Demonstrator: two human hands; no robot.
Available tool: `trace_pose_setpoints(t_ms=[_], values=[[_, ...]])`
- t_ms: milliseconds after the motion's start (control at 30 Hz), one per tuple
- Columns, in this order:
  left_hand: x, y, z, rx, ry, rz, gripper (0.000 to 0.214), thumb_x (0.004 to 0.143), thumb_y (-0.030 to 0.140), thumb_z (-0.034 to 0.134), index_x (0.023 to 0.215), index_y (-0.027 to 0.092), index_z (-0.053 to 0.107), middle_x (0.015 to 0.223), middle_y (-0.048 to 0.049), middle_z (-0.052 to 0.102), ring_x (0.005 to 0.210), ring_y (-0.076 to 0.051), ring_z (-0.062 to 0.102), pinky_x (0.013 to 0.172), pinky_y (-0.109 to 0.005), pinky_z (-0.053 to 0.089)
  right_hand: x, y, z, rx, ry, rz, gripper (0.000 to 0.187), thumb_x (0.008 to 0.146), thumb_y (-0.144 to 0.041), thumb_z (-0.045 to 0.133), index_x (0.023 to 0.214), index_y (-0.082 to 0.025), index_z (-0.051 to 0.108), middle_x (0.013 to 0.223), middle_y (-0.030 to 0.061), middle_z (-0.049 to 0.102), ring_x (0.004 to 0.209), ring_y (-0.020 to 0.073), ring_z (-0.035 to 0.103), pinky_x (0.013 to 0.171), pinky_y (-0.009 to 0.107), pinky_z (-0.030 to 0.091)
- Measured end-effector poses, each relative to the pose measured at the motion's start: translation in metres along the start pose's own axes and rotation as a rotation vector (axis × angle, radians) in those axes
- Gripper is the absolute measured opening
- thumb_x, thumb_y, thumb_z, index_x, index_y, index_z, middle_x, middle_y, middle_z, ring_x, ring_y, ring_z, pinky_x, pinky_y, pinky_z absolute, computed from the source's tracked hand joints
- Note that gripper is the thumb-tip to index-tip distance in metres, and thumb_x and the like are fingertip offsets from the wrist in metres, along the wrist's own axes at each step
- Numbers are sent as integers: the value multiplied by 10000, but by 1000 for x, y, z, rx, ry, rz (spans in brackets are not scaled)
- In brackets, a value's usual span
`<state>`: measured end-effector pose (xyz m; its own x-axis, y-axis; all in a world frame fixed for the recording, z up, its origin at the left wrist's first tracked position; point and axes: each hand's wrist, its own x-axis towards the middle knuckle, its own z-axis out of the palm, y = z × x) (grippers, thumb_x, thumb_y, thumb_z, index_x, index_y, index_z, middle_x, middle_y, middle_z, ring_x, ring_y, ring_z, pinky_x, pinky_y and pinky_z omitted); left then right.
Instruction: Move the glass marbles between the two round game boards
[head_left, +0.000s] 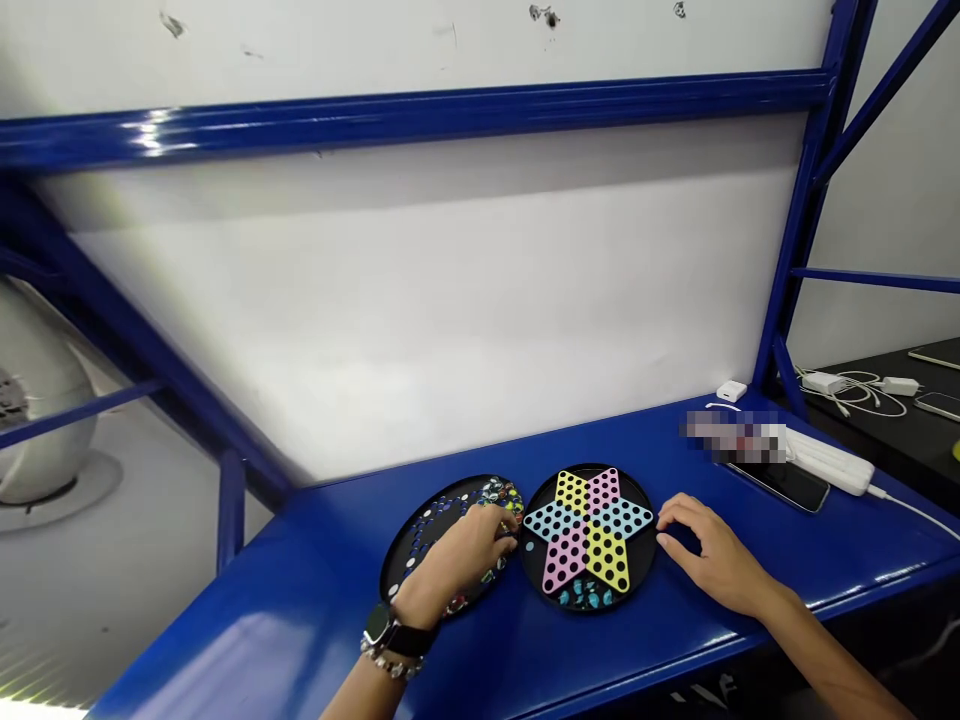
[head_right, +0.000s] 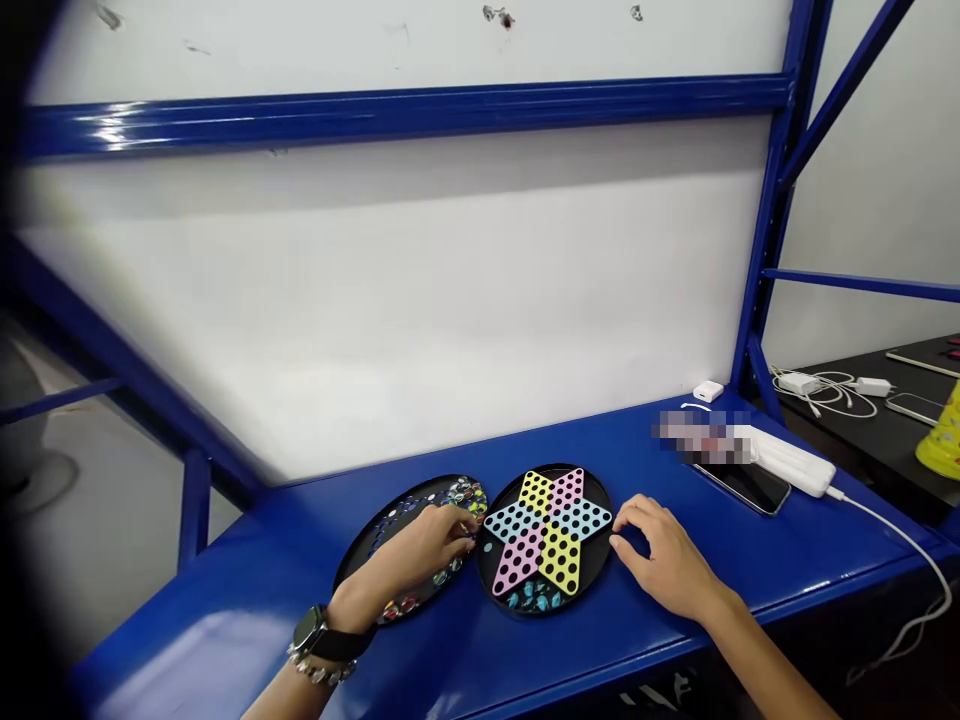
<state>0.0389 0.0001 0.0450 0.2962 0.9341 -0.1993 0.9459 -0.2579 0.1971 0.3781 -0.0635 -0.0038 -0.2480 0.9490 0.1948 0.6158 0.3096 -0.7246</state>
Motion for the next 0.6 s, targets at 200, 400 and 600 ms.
trace_pose_setpoints(t_ms=[200,400,600], values=[[4,2,-19,36,-36,-29,152,720,137,584,786,219,693,811,-20,737,759,-200,685,629,-260,440,0,-1,-1,-2,9,-4,193,971,-395,468,924,-248,585,1055,54,630,990,223,604,918,413,503],[-22,50,-29,-311,164,130,181,882,320,534,907,229,689,902,-1,744,824,-168,669,709,-242,476,0,0,-1,-9,9,-19,177,968,-379,480,918,-248,588,1036,40,634,974,209,607,929,401,499],[-8,141,18,-224,118,297,178,906,267,537,971,227,698,930,-59,749,850,-206,685,764,-298,492,1,5,0,-14,18,-34,174,966,-365,480,930,-246,603,1043,43,641,982,213,611,909,378,500]])
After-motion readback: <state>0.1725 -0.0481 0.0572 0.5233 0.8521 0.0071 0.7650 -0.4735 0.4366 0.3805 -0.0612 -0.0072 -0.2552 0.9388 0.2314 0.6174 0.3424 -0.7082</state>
